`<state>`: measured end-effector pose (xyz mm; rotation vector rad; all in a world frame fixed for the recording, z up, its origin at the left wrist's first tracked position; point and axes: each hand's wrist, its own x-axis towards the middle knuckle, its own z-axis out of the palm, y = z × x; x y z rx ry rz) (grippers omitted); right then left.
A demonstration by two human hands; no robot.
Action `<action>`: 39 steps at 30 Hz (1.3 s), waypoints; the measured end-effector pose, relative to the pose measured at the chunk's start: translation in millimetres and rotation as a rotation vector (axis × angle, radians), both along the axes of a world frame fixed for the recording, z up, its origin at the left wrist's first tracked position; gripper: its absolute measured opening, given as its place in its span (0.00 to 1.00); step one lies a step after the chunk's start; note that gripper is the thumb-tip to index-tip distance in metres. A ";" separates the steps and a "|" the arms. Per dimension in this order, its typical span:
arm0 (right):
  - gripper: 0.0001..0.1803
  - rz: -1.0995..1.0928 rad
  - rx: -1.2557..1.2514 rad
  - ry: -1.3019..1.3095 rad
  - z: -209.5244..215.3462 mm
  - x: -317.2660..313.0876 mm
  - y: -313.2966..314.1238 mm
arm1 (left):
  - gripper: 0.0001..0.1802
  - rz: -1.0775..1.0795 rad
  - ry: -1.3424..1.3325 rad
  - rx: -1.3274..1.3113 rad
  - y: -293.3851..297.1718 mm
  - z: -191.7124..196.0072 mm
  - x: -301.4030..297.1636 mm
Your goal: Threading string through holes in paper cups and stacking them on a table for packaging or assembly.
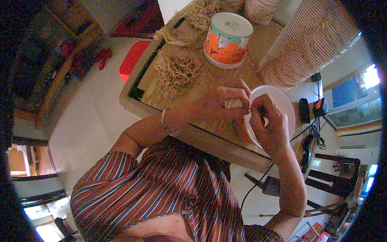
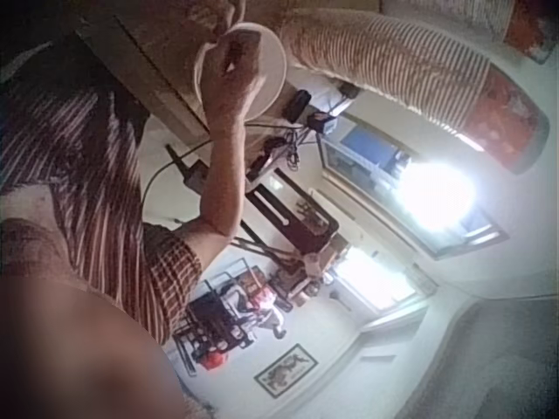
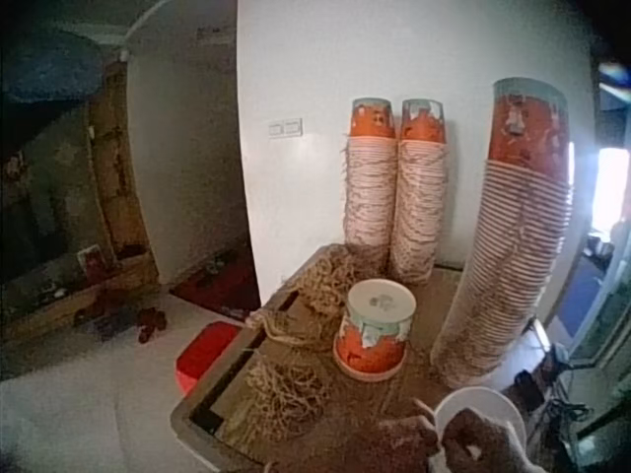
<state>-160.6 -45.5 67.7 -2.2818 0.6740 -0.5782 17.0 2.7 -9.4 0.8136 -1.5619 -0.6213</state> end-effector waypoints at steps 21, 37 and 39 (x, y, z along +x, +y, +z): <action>0.03 0.016 -0.055 0.059 5.7 3.3 6.2 | 0.11 0.096 -0.113 -0.213 4.8 -3.1 -0.3; 0.01 0.113 -0.146 0.298 49.8 -28.9 -15.9 | 0.06 -0.013 -0.175 -0.321 -3.6 -4.5 6.0; 0.01 0.050 -0.086 0.271 57.8 -31.2 -15.9 | 0.06 -0.008 -0.212 -0.354 -4.6 -6.1 9.3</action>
